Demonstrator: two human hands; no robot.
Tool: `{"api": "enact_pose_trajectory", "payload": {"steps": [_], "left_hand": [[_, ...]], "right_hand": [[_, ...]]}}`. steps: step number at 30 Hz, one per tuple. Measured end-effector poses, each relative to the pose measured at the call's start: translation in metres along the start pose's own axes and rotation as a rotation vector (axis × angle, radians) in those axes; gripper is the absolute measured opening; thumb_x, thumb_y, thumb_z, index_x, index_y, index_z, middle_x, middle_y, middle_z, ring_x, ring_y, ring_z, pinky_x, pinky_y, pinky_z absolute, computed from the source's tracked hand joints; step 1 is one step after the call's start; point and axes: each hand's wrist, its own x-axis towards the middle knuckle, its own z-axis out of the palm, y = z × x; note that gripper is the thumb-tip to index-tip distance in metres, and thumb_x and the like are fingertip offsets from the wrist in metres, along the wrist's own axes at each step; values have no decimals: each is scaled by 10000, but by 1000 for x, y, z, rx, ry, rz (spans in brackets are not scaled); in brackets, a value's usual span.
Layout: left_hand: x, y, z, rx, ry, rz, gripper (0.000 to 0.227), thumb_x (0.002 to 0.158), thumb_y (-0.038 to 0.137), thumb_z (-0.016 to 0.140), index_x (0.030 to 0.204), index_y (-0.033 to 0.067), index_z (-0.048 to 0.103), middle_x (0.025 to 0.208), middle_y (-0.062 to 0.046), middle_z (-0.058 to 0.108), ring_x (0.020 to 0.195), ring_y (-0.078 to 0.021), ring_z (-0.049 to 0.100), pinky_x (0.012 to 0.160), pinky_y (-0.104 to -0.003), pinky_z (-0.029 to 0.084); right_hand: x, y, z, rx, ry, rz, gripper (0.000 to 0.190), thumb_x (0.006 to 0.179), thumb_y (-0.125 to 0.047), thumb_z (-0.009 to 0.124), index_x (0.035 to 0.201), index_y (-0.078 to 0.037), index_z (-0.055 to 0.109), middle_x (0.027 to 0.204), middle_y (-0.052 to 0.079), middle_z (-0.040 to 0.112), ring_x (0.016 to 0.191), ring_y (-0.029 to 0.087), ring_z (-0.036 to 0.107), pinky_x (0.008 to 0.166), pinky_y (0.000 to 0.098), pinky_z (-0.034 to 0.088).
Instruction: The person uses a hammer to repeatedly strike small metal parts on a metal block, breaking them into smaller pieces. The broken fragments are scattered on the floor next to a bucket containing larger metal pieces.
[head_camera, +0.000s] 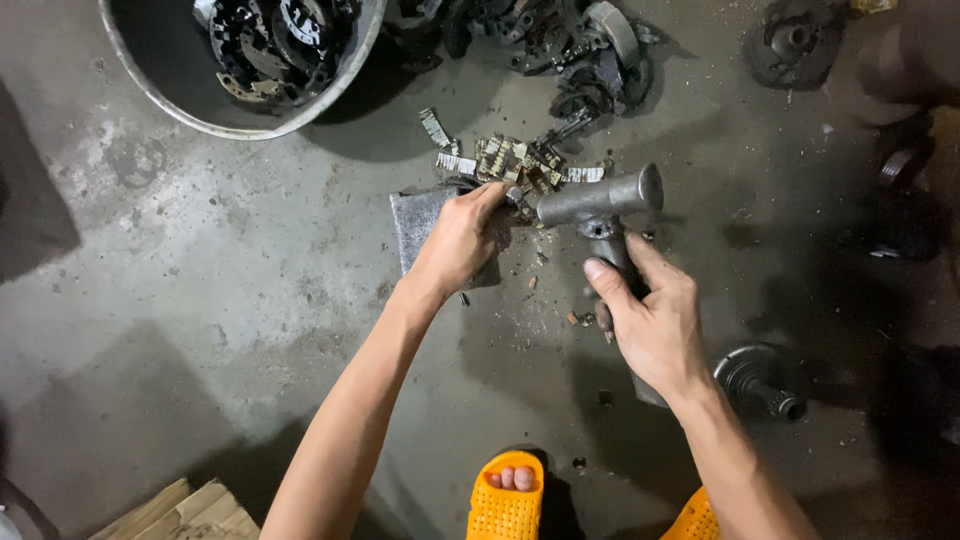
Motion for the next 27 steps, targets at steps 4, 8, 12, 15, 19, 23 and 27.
{"api": "enact_pose_trajectory", "payload": {"steps": [4, 8, 12, 15, 19, 23, 27], "left_hand": [[1, -4, 4, -37, 22, 24, 525, 694, -188, 524, 1185, -21, 603, 1037, -231, 696, 1000, -488, 688, 891, -521, 558], [6, 6, 4, -4, 59, 55, 253, 814, -78, 596, 1053, 4, 590, 930, -155, 677, 785, -372, 644, 740, -454, 528], [9, 10, 4, 32, 87, 44, 119, 876, -33, 626, 889, -4, 511, 835, -120, 648, 594, -281, 572, 613, -431, 481], [6, 9, -1, -19, 34, 85, 192, 847, -40, 578, 993, 83, 600, 849, -144, 644, 856, -413, 685, 769, -471, 555], [1, -16, 11, -27, 43, 84, 206, 848, -31, 611, 1020, 82, 600, 860, -152, 644, 882, -417, 687, 772, -477, 552], [1, -16, 13, 5, 58, 52, 229, 848, -20, 622, 1047, 93, 610, 888, -134, 671, 915, -404, 696, 813, -477, 558], [0, -5, 12, 5, 52, 19, 370, 749, -105, 565, 1096, -3, 645, 1003, -255, 716, 998, -481, 685, 888, -529, 557]], "right_hand": [[-1, -17, 2, -5, 12, -26, 125, 996, -101, 654, 992, 24, 665, 673, 161, 659, 420, 138, 580, 298, 273, 477], [-2, -46, -8, -209, 23, -247, 319, 970, 14, 654, 1275, 85, 596, 756, 140, 678, 489, 154, 594, 387, 272, 493], [15, -23, -2, -289, 103, -594, 97, 1014, 35, 655, 1098, 31, 607, 850, 94, 673, 473, 140, 516, 378, 231, 445], [23, -10, 8, -408, 8, -324, 392, 931, -51, 707, 1298, 69, 642, 879, 307, 707, 780, 437, 726, 554, 494, 544], [9, -51, -2, -405, 2, -237, 410, 891, -63, 728, 1292, 8, 672, 871, 282, 717, 811, 443, 725, 538, 543, 495], [8, -23, 9, -330, 232, -349, 214, 941, -114, 756, 1151, -74, 741, 746, 133, 699, 657, 214, 659, 526, 378, 487], [28, -13, 4, -372, -44, -112, 330, 937, -197, 714, 1231, -48, 732, 904, 232, 759, 770, 354, 760, 557, 470, 529]]}}
